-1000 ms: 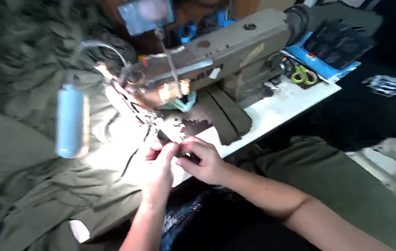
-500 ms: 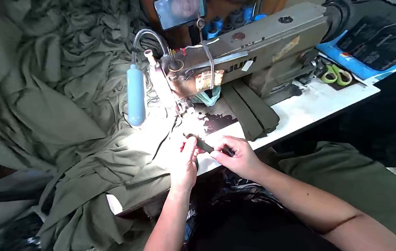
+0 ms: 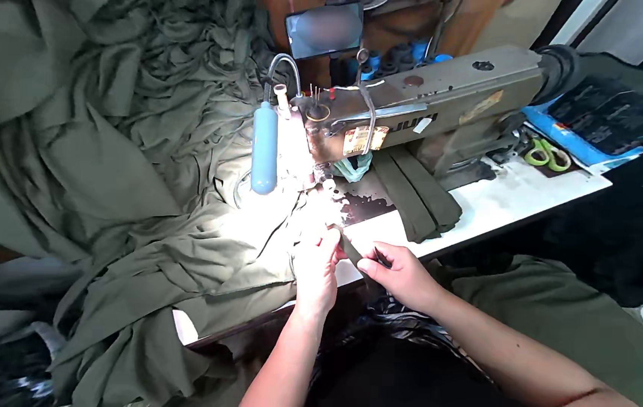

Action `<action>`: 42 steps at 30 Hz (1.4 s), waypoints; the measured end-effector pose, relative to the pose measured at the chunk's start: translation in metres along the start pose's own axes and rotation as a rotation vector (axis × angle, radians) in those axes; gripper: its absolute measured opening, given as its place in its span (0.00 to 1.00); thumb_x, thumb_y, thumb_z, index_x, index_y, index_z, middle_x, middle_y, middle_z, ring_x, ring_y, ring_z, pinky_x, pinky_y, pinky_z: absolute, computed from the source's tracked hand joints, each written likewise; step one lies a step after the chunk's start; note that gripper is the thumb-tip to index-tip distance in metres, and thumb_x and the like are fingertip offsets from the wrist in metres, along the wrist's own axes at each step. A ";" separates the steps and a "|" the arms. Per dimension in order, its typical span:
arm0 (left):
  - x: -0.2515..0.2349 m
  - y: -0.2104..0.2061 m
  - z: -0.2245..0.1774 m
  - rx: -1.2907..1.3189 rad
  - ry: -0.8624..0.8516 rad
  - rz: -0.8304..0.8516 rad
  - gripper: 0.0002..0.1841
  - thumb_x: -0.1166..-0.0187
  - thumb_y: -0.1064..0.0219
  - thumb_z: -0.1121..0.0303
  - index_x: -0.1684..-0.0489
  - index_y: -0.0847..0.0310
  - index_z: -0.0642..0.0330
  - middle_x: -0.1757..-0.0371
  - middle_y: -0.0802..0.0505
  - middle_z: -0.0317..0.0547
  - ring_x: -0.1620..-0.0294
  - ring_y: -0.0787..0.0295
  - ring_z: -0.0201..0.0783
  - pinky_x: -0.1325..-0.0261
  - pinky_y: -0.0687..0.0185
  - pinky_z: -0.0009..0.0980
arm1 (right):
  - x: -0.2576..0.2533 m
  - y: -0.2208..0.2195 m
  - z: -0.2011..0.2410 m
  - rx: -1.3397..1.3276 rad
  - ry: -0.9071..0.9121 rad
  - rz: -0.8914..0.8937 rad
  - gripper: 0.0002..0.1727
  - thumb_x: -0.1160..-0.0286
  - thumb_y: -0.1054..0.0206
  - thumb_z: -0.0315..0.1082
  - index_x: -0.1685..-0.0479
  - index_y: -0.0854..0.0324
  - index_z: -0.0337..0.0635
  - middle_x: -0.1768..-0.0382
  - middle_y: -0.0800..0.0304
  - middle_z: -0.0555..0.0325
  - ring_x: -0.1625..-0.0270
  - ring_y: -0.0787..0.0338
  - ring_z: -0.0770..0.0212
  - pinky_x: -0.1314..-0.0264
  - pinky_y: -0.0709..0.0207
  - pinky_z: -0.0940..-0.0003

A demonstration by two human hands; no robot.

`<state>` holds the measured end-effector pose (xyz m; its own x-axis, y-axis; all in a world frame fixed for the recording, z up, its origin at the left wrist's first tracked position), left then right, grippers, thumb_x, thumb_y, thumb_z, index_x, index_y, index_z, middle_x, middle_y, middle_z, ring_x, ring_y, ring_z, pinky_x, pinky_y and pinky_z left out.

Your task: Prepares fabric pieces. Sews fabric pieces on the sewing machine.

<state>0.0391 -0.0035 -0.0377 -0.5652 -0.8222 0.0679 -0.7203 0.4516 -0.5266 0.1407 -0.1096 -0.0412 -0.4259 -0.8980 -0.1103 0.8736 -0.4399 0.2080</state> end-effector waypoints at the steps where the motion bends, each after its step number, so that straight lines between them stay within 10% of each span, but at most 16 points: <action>1: 0.000 -0.001 0.001 0.007 0.008 -0.007 0.12 0.19 0.47 0.83 0.67 0.20 0.62 0.72 0.07 0.42 0.71 0.07 0.31 0.60 0.09 0.26 | 0.001 0.000 -0.001 0.000 0.000 -0.008 0.09 0.22 0.37 0.32 0.71 0.20 0.43 0.78 0.26 0.76 0.75 0.29 0.89 0.70 0.36 0.92; 13: 0.011 -0.015 -0.011 -0.727 -0.104 0.498 0.06 0.25 0.38 0.73 0.71 0.17 0.59 0.76 0.13 0.25 0.74 0.18 0.14 0.67 0.21 0.14 | -0.001 0.034 0.007 0.064 0.266 -0.044 0.14 0.22 0.33 0.40 0.63 0.17 0.35 0.70 0.19 0.70 0.69 0.27 0.89 0.64 0.33 0.92; 22: 0.008 -0.013 -0.001 -0.622 0.028 0.392 0.09 0.22 0.37 0.73 0.73 0.16 0.51 0.81 0.20 0.19 0.82 0.29 0.14 0.76 0.33 0.13 | -0.002 0.032 0.006 -0.116 -0.010 -0.079 0.07 0.21 0.37 0.29 0.68 0.21 0.43 0.78 0.22 0.76 0.80 0.29 0.87 0.75 0.34 0.90; 27: 0.003 -0.006 0.000 -0.598 0.036 0.388 0.11 0.22 0.37 0.74 0.75 0.18 0.51 0.85 0.23 0.27 0.88 0.35 0.18 0.83 0.40 0.14 | 0.004 0.042 -0.018 -0.103 -0.126 0.122 0.14 0.20 0.52 0.37 0.45 0.25 0.45 0.63 0.17 0.67 0.76 0.25 0.79 0.73 0.29 0.83; 31: 0.001 -0.005 0.005 -0.555 0.052 0.368 0.11 0.23 0.37 0.76 0.77 0.18 0.52 0.85 0.22 0.28 0.87 0.35 0.19 0.82 0.40 0.14 | 0.024 0.036 -0.033 -0.212 -0.150 0.158 0.15 0.14 0.46 0.41 0.40 0.23 0.44 0.72 0.17 0.72 0.77 0.23 0.82 0.73 0.28 0.87; 42: 0.003 -0.015 0.001 -0.637 -0.027 0.393 0.09 0.24 0.37 0.75 0.75 0.16 0.54 0.80 0.16 0.27 0.80 0.26 0.18 0.75 0.33 0.15 | 0.019 0.018 -0.020 -0.312 -0.053 0.036 0.10 0.15 0.47 0.35 0.60 0.21 0.46 0.75 0.16 0.75 0.80 0.27 0.85 0.76 0.33 0.89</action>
<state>0.0483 -0.0132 -0.0305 -0.8247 -0.5633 -0.0495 -0.5655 0.8203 0.0858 0.1532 -0.1350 -0.0588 -0.3976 -0.9158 -0.0561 0.9150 -0.3912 -0.0982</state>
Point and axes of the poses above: each hand's wrist, its own x-axis away from the middle knuckle, its own y-axis out of the back of the hand, z = x × y, the point moved 3 cm from there along -x, towards the middle knuckle
